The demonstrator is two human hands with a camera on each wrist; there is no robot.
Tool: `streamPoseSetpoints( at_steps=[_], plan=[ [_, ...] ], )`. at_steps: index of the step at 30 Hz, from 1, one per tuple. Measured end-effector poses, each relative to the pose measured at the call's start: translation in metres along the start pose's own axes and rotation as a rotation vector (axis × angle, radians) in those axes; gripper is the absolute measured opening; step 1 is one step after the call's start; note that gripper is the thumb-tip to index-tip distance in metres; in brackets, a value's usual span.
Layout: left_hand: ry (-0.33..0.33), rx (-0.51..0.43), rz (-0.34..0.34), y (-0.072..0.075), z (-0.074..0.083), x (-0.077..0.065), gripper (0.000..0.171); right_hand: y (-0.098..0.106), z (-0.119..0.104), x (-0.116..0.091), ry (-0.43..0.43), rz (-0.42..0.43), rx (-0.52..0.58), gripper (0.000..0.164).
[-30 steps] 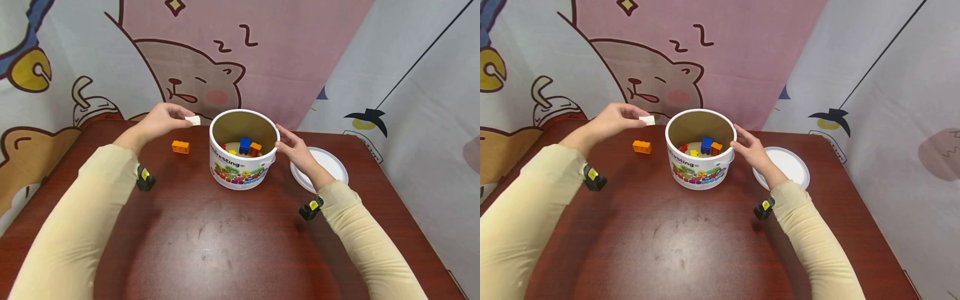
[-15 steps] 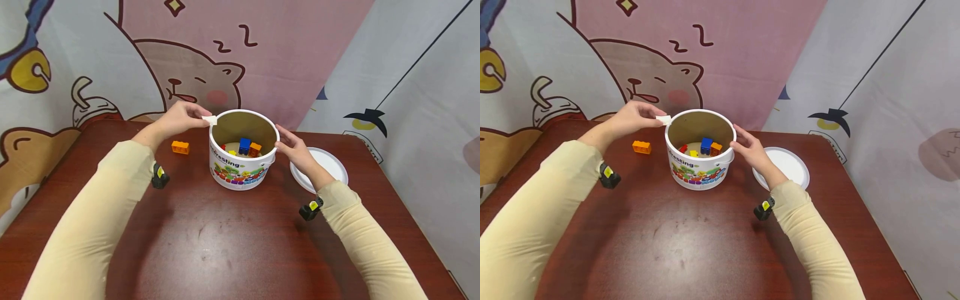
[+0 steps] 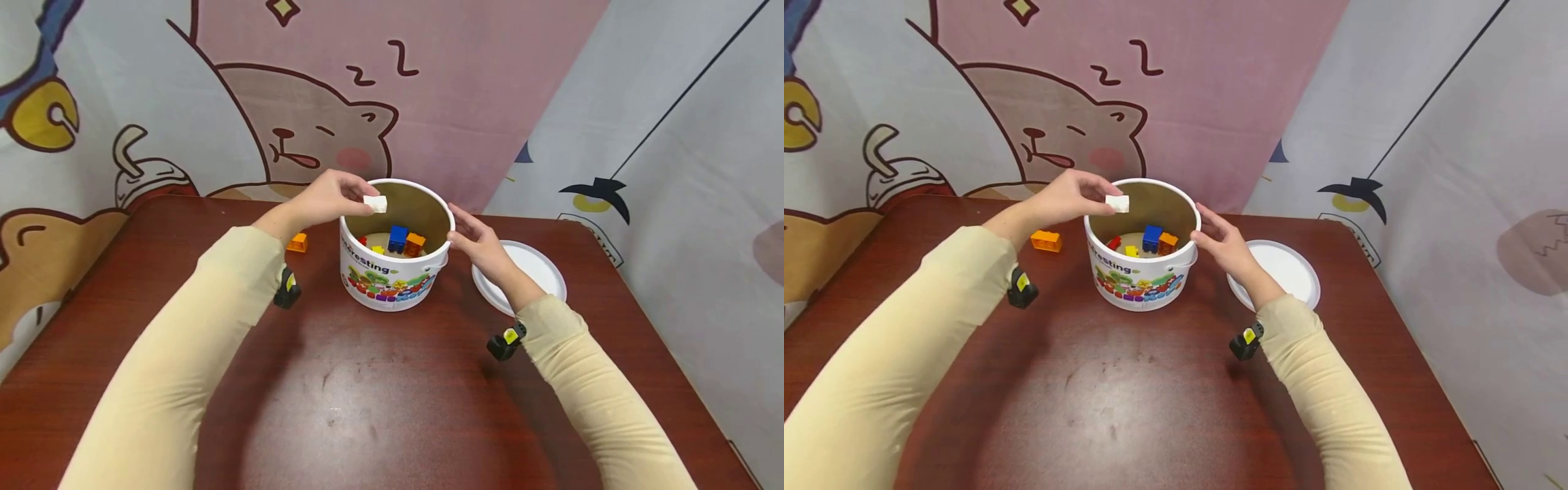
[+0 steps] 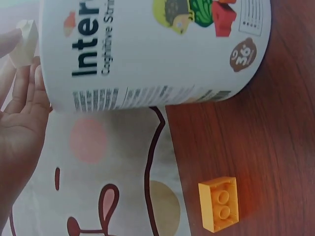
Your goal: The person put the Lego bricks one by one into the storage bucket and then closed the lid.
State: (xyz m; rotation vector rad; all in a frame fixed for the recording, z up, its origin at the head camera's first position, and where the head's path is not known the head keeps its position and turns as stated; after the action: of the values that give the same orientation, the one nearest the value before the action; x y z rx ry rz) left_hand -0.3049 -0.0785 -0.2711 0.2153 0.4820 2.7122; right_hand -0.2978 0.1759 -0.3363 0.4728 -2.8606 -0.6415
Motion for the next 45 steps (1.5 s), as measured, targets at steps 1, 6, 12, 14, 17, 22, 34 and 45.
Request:
streamPoseSetpoints(
  at_steps=[1,6,12,14,17,22,34,45],
  plan=[
    [0.003,0.003,-0.009,-0.002,0.000,0.001,0.029,0.000,0.000,0.000,-0.001,-0.001,0.001,0.057],
    [0.021,0.007,-0.035,-0.011,0.003,0.006,0.033,-0.001,-0.001,0.000,-0.001,-0.003,0.007,0.057],
    [0.004,-0.019,-0.042,-0.016,0.004,0.010,0.035,-0.001,0.001,0.000,-0.010,-0.006,0.004,0.057],
    [-0.015,-0.016,-0.042,-0.016,0.006,0.011,0.036,-0.001,0.001,0.000,-0.009,-0.005,0.006,0.057],
    [-0.039,-0.013,-0.020,-0.011,0.008,0.009,0.036,0.000,0.001,-0.001,-0.006,-0.003,0.007,0.057],
    [-0.024,-0.018,0.071,0.010,0.004,0.003,0.038,0.001,0.000,-0.001,0.001,-0.001,0.007,0.057],
    [0.173,0.024,0.224,0.069,-0.080,-0.023,0.045,0.000,-0.001,-0.001,0.001,-0.004,-0.003,0.058],
    [0.351,0.067,0.219,0.091,-0.145,-0.052,0.055,0.001,-0.001,-0.001,-0.013,-0.005,-0.012,0.058]
  ],
)
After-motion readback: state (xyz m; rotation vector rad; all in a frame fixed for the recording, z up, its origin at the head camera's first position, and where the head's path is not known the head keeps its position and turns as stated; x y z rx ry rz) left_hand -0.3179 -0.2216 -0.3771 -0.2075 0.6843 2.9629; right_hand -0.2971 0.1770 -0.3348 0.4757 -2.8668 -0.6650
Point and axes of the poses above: each hand's wrist, its own x-axis towards the middle knuckle, its own y-axis out of the back of the hand, z = x × y, the point moved 6 cm from there along x, towards the middle knuckle, and after that the axes turned 10 degrees about -x, right-handed, at the moved point
